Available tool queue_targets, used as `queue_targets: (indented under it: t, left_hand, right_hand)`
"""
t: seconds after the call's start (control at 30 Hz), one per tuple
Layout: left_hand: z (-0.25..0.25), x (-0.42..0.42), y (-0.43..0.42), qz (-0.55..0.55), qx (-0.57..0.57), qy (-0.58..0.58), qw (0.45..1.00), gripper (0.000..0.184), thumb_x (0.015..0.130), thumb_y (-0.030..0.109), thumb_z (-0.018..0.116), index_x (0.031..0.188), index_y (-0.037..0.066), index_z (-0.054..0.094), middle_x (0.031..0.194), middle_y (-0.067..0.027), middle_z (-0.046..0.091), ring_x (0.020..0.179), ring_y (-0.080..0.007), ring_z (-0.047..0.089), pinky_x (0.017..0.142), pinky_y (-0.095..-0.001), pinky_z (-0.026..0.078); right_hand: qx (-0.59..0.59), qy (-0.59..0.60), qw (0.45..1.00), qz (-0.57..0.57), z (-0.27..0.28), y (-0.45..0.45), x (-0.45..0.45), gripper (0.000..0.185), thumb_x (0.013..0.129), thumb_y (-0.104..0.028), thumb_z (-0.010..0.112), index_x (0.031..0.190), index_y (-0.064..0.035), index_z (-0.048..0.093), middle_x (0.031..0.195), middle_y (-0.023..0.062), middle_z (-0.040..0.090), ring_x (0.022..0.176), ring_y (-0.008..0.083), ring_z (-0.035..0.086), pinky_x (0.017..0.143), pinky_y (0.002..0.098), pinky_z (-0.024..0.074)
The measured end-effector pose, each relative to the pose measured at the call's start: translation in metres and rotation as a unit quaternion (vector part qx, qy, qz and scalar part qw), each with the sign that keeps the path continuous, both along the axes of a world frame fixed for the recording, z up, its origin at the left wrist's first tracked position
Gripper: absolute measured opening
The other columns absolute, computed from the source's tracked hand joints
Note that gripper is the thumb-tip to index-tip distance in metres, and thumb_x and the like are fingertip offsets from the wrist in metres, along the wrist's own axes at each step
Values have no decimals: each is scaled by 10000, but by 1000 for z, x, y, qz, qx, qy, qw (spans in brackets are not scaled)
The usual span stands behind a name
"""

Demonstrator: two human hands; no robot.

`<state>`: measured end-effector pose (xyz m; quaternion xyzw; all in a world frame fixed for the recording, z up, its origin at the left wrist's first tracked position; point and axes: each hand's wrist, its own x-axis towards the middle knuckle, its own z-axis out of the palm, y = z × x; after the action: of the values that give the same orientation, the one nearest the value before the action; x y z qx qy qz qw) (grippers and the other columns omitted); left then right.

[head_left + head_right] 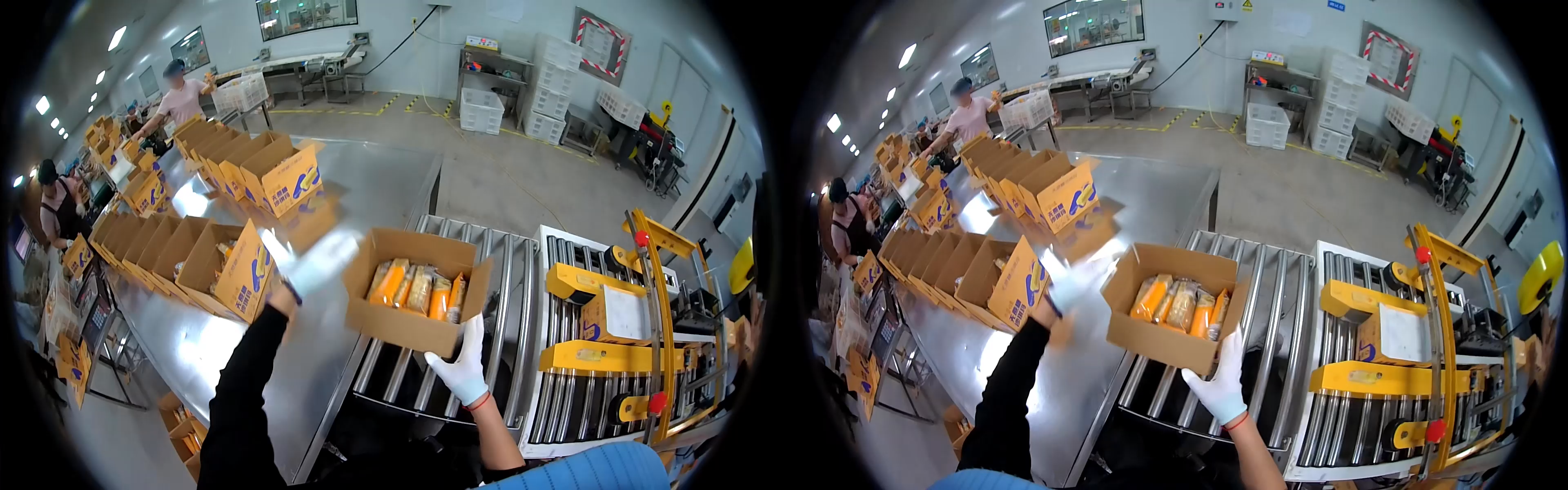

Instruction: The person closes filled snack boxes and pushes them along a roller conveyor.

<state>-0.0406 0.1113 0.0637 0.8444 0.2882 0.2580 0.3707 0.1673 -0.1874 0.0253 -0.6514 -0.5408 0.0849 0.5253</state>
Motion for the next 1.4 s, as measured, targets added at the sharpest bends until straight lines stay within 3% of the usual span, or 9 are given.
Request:
queue_targets:
  t: [0.2,0.4,0.63,0.73,0.83,0.97,1.1,1.23,1.4]
  left_hand:
    - [5,49,-81,-225,160,158,948,548,1031,467,544,1381,48,589,1484,-194,538,1388,-333,500,1145,-410,402]
    - [49,92,-37,-214,-86,247,941,680,1055,623,375,1250,78,731,1270,-152,705,1223,-299,634,1091,-359,443]
    - [-6,97,-74,56,369,76,925,467,803,271,807,1159,27,629,1175,-134,616,1139,-357,562,1006,-437,457]
    - [-44,73,-81,261,78,-68,960,608,906,258,763,1383,-32,523,1241,-154,637,1201,-305,592,1029,-400,486]
    - [-71,67,-59,93,-253,-180,946,585,955,295,731,1378,-55,530,1234,-137,661,1154,-217,621,998,-351,509]
    - [-73,142,-103,208,-146,-154,955,510,949,312,676,1316,-31,586,1258,-225,661,1152,-361,642,1027,-431,494]
    - [-119,231,-196,-26,-148,-142,978,721,1002,304,638,1541,-63,331,1522,-270,454,1422,-368,440,1179,-399,354]
    - [-85,137,-173,-181,-305,-46,934,517,1016,403,635,1327,-8,610,1287,-195,659,1196,-250,628,1017,-343,488]
    - [13,-49,-124,287,277,107,911,438,878,241,709,1226,-10,621,1261,-209,625,1179,-373,576,1043,-484,440]
  right_hand:
    - [-116,-429,896,-12,-5,0,29,689,788,-134,728,1440,-56,519,1477,143,528,1419,354,439,1195,532,315]
    - [-131,78,988,36,43,17,57,326,992,-347,657,1151,-78,752,961,118,773,825,312,752,1040,481,508]
    - [-70,-470,869,-134,34,80,54,597,901,-107,571,1488,-54,476,1434,126,532,1383,291,460,1207,532,319]
    - [-71,-408,900,-135,28,63,39,582,910,-126,582,1468,0,476,1437,161,518,1376,300,462,1222,507,306]
    - [-141,-310,940,-9,19,22,7,823,744,-263,817,1437,25,478,1376,227,524,1345,375,471,1207,540,321]
    - [-243,-389,883,-104,14,17,51,971,732,-348,846,1505,28,395,1491,215,475,1434,385,397,1252,509,246]
    - [-209,-430,866,-144,-3,24,117,1025,701,-315,867,1524,32,363,1561,212,417,1477,377,353,1252,504,231]
    - [-243,-370,887,-132,17,-4,106,1125,667,-472,893,1520,39,367,1581,213,398,1502,372,318,1260,487,207]
    - [-263,-380,861,-214,-9,8,91,1120,689,-558,860,1505,46,388,1554,231,427,1477,370,358,1243,482,243]
